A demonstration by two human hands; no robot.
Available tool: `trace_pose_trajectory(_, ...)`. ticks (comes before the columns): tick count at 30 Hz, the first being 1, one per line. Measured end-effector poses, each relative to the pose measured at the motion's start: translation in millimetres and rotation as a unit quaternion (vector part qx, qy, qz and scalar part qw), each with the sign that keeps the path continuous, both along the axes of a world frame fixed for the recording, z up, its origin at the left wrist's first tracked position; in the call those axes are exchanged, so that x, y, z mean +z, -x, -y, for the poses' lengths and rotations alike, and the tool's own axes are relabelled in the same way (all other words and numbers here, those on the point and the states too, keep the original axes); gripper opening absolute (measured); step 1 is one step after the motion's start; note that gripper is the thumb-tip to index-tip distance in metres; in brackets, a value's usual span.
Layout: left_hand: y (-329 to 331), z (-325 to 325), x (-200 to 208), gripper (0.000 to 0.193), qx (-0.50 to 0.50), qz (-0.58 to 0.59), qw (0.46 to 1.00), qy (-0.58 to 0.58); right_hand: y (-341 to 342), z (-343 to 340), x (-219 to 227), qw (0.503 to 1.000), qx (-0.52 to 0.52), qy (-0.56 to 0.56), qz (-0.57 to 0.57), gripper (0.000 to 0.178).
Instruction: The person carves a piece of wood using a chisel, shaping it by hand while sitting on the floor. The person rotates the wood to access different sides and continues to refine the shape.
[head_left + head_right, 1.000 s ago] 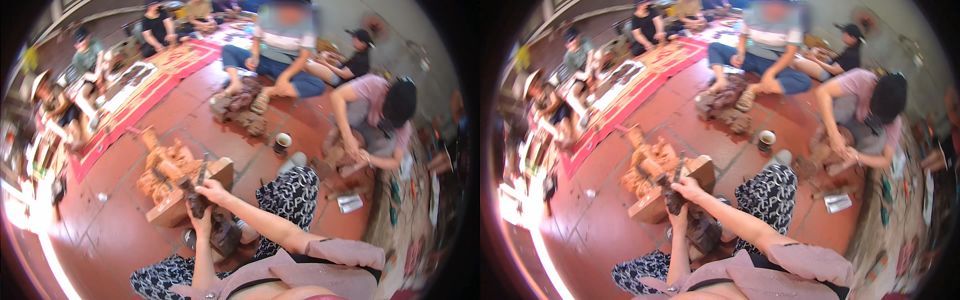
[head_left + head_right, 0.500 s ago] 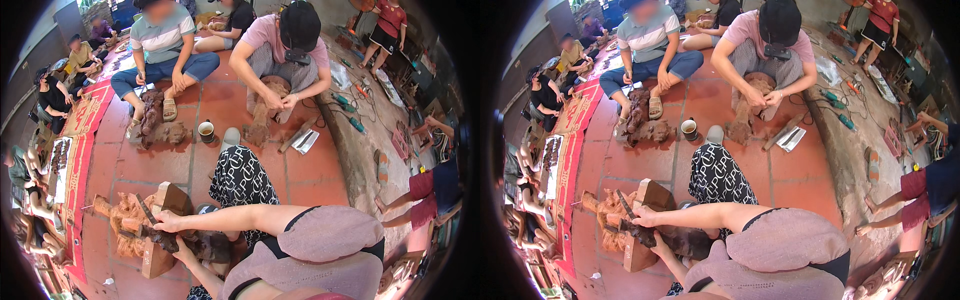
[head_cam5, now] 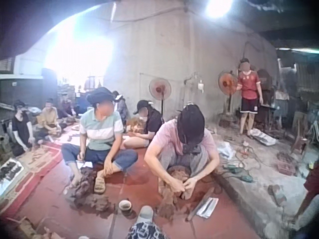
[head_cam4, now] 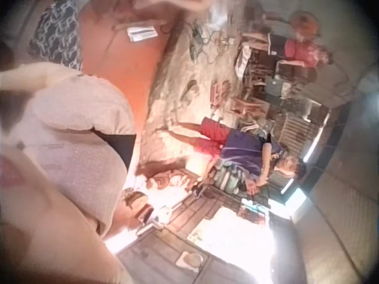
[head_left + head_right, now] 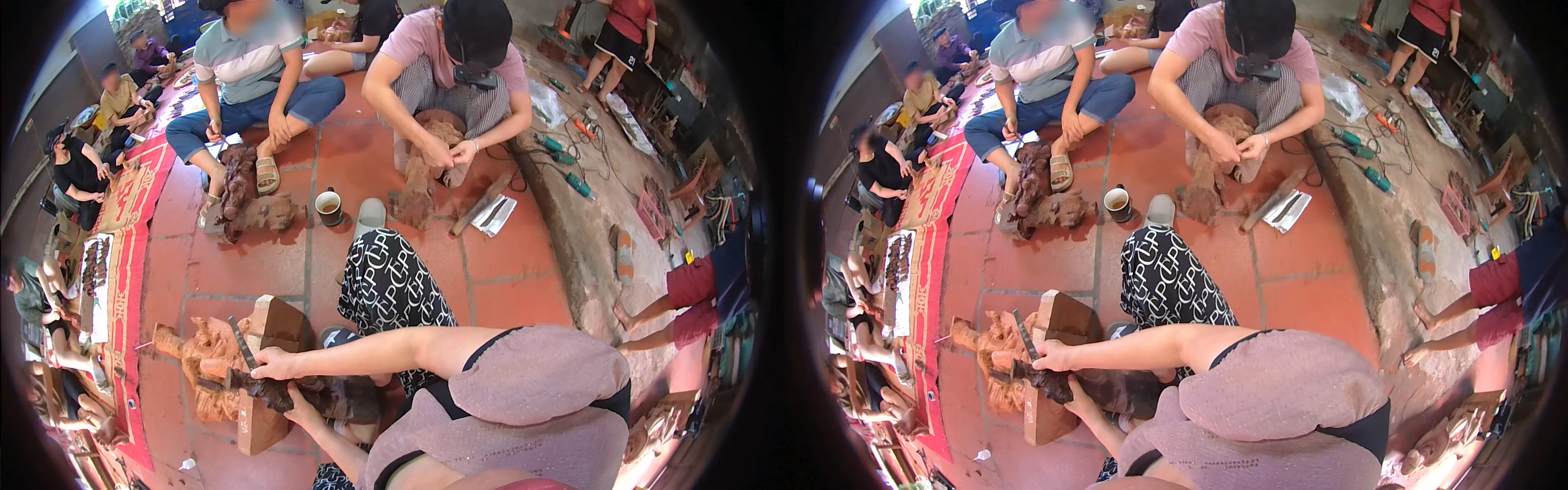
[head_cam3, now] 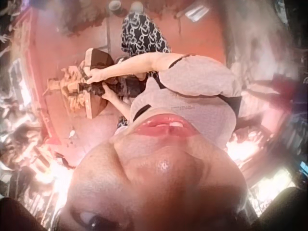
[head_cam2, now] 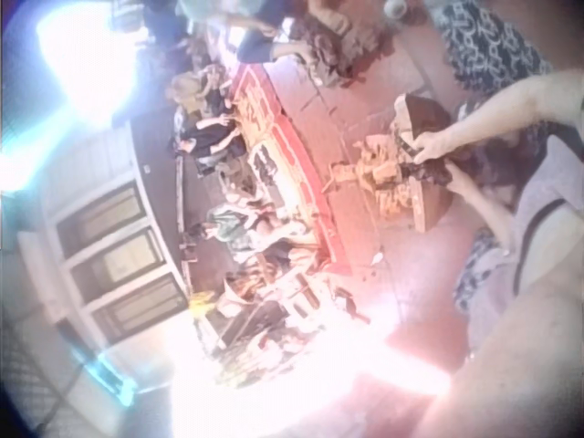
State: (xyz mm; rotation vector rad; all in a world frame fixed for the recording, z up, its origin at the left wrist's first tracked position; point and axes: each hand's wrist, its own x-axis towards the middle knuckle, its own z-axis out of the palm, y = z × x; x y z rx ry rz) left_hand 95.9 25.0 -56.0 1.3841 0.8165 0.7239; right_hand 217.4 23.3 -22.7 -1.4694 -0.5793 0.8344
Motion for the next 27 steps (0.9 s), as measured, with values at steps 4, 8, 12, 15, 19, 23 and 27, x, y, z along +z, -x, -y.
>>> trace_pose_trajectory(4,-1,3,9,0.042,-0.006,-0.015,1.0,-0.014,-12,-1,-8,0.992,0.013,-0.004,0.122,0.022)
trace_pose_trajectory(8,6,-8,-18,0.045,-0.004,0.0,1.0,0.009,-8,1,2,0.997,0.028,0.004,0.066,0.019)
trace_pose_trajectory(12,5,-12,-40,0.041,0.028,0.031,0.998,-0.036,-7,3,3,0.997,0.029,-0.003,0.073,0.019)
trace_pose_trajectory(15,5,-13,-41,0.048,0.02,0.017,0.999,-0.047,-9,4,5,0.997,0.039,0.006,0.06,0.019)
trace_pose_trajectory(19,5,-18,-42,0.069,-0.008,0.011,0.999,-0.038,-6,1,-4,0.995,0.066,-0.015,-0.077,0.016)
trace_pose_trajectory(23,7,-17,-40,0.06,0.003,0.013,0.999,-0.039,-4,0,-1,1.0,0.028,0.002,0.013,0.014)
trace_pose_trajectory(27,6,-14,-36,0.054,0.01,0.011,0.999,-0.045,-5,0,2,0.998,0.038,-0.021,-0.033,0.015)
